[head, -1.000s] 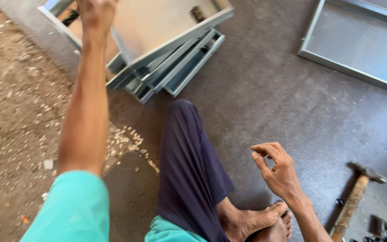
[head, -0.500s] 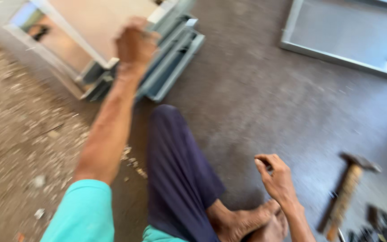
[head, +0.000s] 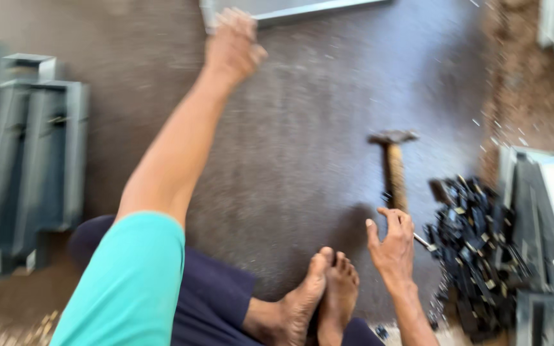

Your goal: The person sits on the floor and uses a hammer to attach metal hinges to a rectangular metal frame. They repeatedly position the hinges and strike them with the hammer to secure them in place.

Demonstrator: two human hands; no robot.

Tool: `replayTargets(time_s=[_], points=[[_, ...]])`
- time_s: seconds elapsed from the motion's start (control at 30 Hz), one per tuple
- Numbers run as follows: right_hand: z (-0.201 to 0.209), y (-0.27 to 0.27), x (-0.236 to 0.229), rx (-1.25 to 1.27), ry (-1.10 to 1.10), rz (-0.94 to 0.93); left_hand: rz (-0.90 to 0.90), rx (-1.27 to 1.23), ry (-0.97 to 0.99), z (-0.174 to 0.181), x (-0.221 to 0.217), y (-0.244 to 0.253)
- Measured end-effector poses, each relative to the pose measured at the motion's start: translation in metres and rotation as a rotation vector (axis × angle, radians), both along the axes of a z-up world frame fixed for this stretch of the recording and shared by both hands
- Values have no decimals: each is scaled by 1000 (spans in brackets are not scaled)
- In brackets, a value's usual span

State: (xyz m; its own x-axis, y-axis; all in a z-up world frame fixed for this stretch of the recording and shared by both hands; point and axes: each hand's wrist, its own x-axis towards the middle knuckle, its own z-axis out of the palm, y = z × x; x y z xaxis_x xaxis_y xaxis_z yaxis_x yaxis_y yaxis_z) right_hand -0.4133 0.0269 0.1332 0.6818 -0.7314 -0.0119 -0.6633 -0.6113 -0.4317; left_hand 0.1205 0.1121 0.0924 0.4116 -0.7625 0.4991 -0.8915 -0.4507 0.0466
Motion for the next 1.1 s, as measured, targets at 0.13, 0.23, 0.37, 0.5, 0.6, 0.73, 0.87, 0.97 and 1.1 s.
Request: replayTargets(time_s=[0.13, 0.23, 0.37, 0.5, 0.6, 0.73, 0.87, 0.97, 1.1], points=[[-6, -19, -24, -193, 12, -73, 99, 193, 194, -19, 31, -44], [-29, -39, -36, -109, 12, -73, 202, 644, 259, -1, 12, -72], [-35, -43, -43, 51, 80, -106, 179, 547, 455, 21, -70, -83], [-4, -29, -63, 117, 120, -152, 143, 108, 1442, 27, -130, -122], [23, -29, -86, 247, 379, -227, -698, -68, 931, 34, -121, -86], [23, -51, -123, 473, 372, -372, -497, 752, -36, 26, -88, -15], [-24, -104, -126, 77, 27, -326, -443, 925, 39, 33, -87, 14], [-48, -126, -115, -254, 114, -169, -383, 1122, 200, 41, -129, 8], [-47, -137, -113, 23, 154, -222, -430, 754, 390, 7, -221, 37]])
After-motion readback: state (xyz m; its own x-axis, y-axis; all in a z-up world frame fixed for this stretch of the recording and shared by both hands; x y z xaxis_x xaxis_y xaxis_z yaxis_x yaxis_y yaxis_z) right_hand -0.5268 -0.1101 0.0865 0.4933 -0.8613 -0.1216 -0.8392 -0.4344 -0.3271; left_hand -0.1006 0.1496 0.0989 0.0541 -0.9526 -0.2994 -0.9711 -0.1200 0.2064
